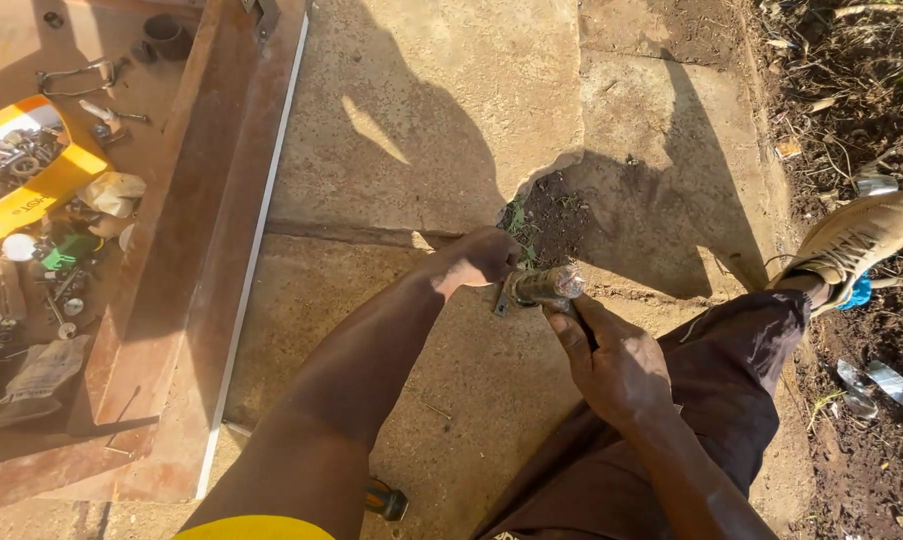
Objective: Using a hammer and screwdriver to adjust and assemble components of a metal frame while sitting on the ground.
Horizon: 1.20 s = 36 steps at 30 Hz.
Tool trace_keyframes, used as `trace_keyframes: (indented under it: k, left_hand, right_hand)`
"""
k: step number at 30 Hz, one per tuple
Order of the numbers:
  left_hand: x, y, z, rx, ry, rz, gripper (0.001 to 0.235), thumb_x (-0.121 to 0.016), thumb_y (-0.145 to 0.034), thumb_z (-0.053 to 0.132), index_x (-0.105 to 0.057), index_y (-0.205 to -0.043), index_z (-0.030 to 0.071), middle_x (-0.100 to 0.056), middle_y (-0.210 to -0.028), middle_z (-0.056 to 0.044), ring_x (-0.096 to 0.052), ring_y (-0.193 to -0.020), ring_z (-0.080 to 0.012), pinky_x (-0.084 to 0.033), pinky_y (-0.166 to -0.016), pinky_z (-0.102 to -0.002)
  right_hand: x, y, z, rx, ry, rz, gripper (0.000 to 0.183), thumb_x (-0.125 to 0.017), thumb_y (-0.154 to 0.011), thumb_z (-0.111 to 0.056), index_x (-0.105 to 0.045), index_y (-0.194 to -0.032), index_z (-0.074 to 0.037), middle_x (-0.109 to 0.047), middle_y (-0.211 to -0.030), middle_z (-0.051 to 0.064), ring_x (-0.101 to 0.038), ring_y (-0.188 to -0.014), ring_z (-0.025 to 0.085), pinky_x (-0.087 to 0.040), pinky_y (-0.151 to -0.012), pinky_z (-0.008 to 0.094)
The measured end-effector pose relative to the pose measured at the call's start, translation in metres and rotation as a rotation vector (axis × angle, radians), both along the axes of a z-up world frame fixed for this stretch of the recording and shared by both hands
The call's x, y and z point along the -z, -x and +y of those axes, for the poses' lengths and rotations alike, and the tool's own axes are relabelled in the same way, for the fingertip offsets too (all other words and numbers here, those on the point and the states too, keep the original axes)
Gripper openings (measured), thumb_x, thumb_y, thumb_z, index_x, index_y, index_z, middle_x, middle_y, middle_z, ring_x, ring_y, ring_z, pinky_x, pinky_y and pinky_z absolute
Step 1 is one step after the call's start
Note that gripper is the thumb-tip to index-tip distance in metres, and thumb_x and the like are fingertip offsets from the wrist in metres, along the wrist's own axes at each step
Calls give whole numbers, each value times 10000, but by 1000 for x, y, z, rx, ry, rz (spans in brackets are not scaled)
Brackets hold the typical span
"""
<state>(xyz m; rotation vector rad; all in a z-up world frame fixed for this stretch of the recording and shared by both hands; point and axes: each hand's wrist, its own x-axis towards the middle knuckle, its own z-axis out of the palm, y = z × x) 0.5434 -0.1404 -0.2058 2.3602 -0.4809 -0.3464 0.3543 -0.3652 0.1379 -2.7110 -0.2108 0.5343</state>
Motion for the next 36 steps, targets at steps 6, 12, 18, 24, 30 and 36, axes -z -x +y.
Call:
trace_keyframes:
  k: [6,12,18,24,30,36]
  left_hand:
    - [-55,23,-4,2,-17,32,214,-844,-904,386,-760,-815,210,-701,-761,-54,-730,-780,-326,-593,-705,-450]
    - [-3,0,-13,-131,65,100,230,-770,-956,264,-725,-846,68,-733,-839,-158,-707,-825,-390,-589,-813,-466]
    - [-113,12,6,225,-7,141,352,-690,-872,285,-558,-551,229,-477,-515,17,-456,-467,-180,-416,-530,-408]
    - [-128,48,2,-112,583,488,192,-626,-867,106,-626,-679,67,-583,-735,-153,-601,-751,-321,-492,-726,-407]
    - [-114,39,0,-34,39,44,95,-759,-799,232,-737,-754,152,-725,-781,-98,-737,-799,-331,-572,-722,-457]
    - [-100,43,-6,-121,99,131,174,-669,-844,241,-731,-804,83,-722,-830,-169,-719,-865,-444,-547,-783,-522]
  right_hand:
    - [5,-3,8,-273,-38,49,624,-419,-1093,-514,-550,-1559,-119,-723,-1311,282,-673,-1205,538,-531,-1026,678]
    - [19,-2,0,-202,-84,-178,629,-509,-1022,-635,-664,-1492,-247,-783,-1177,167,-732,-1097,442,-613,-875,576]
    - [31,-14,2,-254,-31,-72,563,-469,-1073,-529,-570,-1520,-201,-777,-1000,318,-750,-983,537,-610,-832,661]
    - [13,-15,-1,-161,-215,-270,456,-622,-1022,-546,-742,-1337,-239,-791,-919,188,-747,-928,474,-621,-739,574]
    - [62,-16,-19,-259,-107,-282,472,-642,-993,-521,-711,-1318,-185,-784,-945,237,-757,-922,481,-648,-792,600]
    - [28,-17,-20,-285,-178,-330,412,-601,-1039,-519,-718,-1328,-251,-793,-999,156,-745,-942,464,-622,-738,583]
